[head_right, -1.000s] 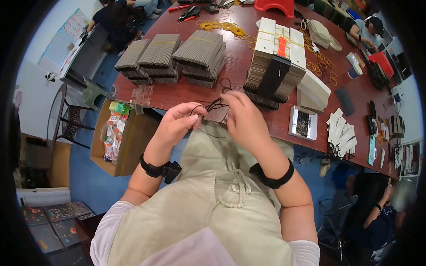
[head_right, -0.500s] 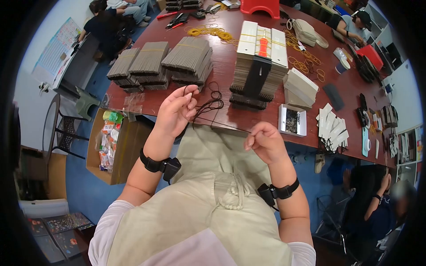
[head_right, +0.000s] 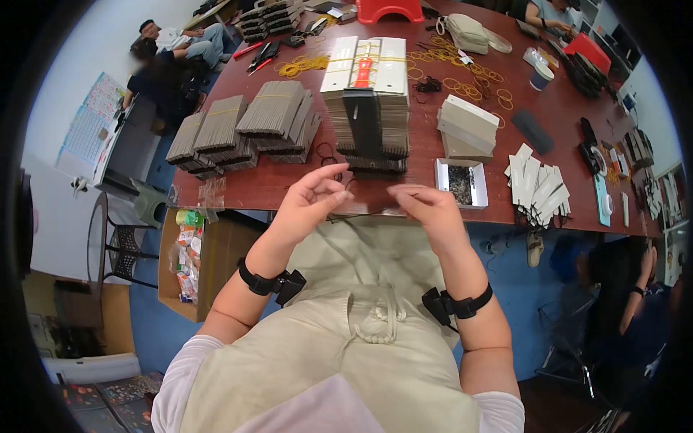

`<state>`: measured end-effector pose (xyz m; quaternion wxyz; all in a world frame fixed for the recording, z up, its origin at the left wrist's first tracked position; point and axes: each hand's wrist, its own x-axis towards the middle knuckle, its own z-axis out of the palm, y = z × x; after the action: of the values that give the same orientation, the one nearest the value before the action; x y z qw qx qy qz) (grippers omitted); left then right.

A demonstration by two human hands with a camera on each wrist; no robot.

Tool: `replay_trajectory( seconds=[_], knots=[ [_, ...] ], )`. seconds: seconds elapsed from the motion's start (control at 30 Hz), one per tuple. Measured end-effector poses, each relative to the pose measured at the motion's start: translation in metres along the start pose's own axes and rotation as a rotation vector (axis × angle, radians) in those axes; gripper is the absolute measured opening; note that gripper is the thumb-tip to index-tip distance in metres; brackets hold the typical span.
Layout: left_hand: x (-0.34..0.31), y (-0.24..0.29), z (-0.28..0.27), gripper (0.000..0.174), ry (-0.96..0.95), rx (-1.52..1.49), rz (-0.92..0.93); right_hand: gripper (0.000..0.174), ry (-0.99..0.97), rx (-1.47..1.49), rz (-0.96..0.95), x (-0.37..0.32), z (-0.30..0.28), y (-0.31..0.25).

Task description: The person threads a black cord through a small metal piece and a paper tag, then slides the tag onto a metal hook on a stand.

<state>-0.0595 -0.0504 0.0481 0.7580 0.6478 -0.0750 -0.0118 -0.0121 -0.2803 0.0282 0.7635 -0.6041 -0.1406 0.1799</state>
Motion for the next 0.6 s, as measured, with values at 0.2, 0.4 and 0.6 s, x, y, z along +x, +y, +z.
replay_trajectory(
  seconds=[0.2, 0.4, 0.6],
  knots=[
    [0.000, -0.004, 0.012, 0.020, -0.153, 0.174, 0.026, 0.024, -0.130, 0.010, 0.262, 0.005, 0.021, -0.003],
    [0.000, 0.005, 0.011, 0.021, -0.217, 0.483, 0.292, 0.031, -0.226, 0.459, 0.390, 0.012, 0.021, -0.003],
    [-0.006, 0.005, 0.014, 0.020, -0.244, 0.545, 0.265, 0.031, -0.269, 0.485, 0.384, 0.017, 0.026, -0.003]
  ],
)
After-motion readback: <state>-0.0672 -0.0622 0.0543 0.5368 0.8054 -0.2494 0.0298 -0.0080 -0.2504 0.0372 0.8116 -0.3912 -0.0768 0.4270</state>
